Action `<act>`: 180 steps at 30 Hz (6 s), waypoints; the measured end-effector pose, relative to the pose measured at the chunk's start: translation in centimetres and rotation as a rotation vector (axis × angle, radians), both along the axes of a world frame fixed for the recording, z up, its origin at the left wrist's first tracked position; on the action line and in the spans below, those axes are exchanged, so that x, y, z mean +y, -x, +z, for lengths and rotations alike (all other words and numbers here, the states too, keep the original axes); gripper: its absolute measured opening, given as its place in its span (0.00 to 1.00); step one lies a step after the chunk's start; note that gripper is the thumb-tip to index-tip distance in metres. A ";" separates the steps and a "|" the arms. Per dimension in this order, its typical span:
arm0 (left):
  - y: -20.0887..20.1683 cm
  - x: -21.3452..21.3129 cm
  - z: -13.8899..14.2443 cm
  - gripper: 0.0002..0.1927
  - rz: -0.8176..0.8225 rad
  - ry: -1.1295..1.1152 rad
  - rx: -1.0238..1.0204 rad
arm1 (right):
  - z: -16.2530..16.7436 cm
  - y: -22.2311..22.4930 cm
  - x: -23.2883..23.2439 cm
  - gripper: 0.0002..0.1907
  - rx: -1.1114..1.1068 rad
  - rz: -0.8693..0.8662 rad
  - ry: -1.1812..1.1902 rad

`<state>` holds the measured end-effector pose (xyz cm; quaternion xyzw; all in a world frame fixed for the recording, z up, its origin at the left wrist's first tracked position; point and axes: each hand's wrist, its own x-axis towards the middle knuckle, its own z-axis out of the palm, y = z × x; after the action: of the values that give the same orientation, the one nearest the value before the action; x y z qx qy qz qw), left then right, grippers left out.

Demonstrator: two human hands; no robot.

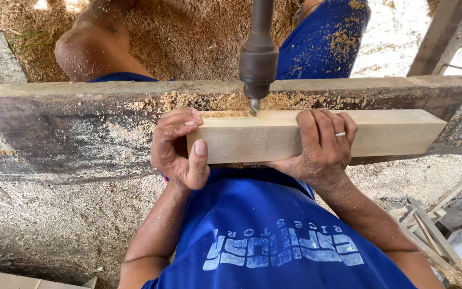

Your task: The person holds a long rectangular wooden bar against a fixed drill press and drills a row of mortise holes along its face, repositioning the bar between holes and brushing away sawdust. After finishing the holes, the person carries the bar and stacks it with other completed drilled bars.

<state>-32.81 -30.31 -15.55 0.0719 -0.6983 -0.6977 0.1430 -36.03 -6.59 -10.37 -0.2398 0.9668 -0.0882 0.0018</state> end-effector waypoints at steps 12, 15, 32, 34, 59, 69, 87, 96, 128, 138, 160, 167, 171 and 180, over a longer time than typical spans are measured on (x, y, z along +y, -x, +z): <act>-2.6 -0.6 0.2 0.13 0.044 0.002 -0.016 | 0.4 -1.1 -0.6 0.54 -0.018 0.042 -0.002; -2.3 -0.5 0.1 0.13 0.070 -0.024 0.005 | 0.2 -1.0 -0.6 0.54 -0.022 0.040 0.005; -1.5 -1.2 -0.1 0.10 0.034 0.014 -0.003 | -0.8 -1.8 -0.7 0.55 -0.009 0.020 0.002; -1.3 -1.2 -0.1 0.10 0.039 0.021 0.001 | -0.8 -1.9 -0.6 0.56 -0.021 0.018 -0.011; -0.4 -0.7 -0.6 0.11 0.072 -0.010 0.022 | -0.5 -0.1 -0.9 0.53 -0.011 0.033 0.000; 1.1 -0.6 -0.3 0.12 0.076 0.037 0.023 | -0.1 1.7 -1.2 0.53 -0.014 0.023 0.019; 2.1 -0.4 -0.5 0.12 0.103 0.047 0.026 | -1.3 2.9 -0.5 0.53 0.033 0.067 -0.008; -0.7 -0.6 0.1 0.12 0.049 -0.009 -0.011 | -0.3 0.4 -0.7 0.49 0.003 0.013 0.011; -0.6 -0.9 -0.1 0.10 0.053 0.020 -0.003 | -0.3 -0.6 1.9 0.52 0.009 -0.007 -0.103; 2.7 -0.4 -0.4 0.11 0.087 0.017 0.053 | -2.1 2.9 3.3 0.55 0.086 0.028 -0.039; 2.0 -0.6 -0.7 0.10 0.096 0.055 0.023 | -1.9 2.4 2.8 0.54 0.065 0.024 -0.021; -1.0 -0.8 0.3 0.16 0.025 0.009 -0.034 | -1.2 0.1 3.4 0.54 0.026 0.025 -0.009; -2.3 -0.8 0.4 0.25 -0.029 -0.046 -0.029 | -1.1 -1.1 3.7 0.53 0.017 0.000 0.027; -3.1 -1.1 0.0 0.22 -0.093 0.151 -0.085 | -0.8 -1.6 3.5 0.55 -0.004 0.024 -0.002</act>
<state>-29.66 -31.37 -15.52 0.0579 -0.7569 -0.6453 0.0858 -34.46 -3.10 -11.15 -0.2512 0.9640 -0.0875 0.0052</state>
